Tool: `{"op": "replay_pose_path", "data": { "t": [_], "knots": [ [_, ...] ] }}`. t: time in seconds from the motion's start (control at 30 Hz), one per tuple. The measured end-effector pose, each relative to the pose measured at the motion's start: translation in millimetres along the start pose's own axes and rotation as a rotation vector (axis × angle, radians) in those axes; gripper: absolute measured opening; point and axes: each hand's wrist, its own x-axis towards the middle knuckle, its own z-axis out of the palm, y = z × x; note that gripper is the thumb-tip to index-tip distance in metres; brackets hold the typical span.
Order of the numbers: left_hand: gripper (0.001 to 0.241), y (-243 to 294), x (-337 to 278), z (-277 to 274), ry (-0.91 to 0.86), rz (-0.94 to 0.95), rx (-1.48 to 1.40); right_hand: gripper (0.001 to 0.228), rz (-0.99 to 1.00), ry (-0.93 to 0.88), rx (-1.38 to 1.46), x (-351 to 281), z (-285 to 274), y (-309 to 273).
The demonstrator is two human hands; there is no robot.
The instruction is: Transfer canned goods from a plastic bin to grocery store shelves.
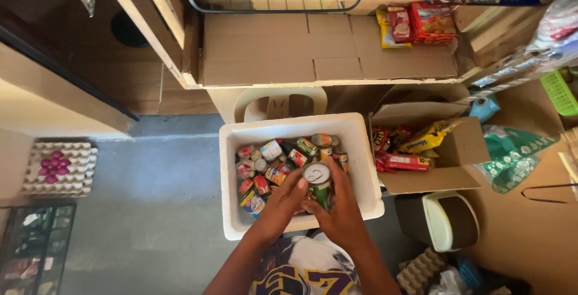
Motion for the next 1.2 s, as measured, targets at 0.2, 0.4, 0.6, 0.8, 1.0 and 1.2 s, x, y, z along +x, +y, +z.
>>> {"op": "replay_pose_path", "data": {
  "t": [0.2,0.4,0.6,0.8,1.0,1.2],
  "knots": [
    [0.06,-28.1,32.1,-15.0,0.186,0.234,0.288,0.104,-0.126,-0.122,-0.048,-2.5,-13.0,-11.5],
    [0.076,-37.5,35.0,-15.0,-0.139,-0.13,-0.414,0.11,-0.238,-0.165,-0.194,5.2,-39.6,-8.3],
    [0.075,-16.7,31.2,21.2,-0.269,-0.134,-0.462,0.102,-0.115,-0.234,0.271,9.1,-54.1,8.8],
    [0.054,-44.1,52.6,45.7,0.109,0.011,0.005,0.102,-0.291,-0.064,-0.058,19.1,-74.7,34.4],
    [0.051,-26.7,45.3,94.2,0.133,0.107,0.246,0.098,-0.248,-0.288,-0.025,21.9,-96.2,66.3],
    [0.052,-80.3,62.4,110.0,-0.158,-0.045,-0.661,0.118,-0.295,-0.339,0.403,20.3,-119.7,80.9]
  ]
}}
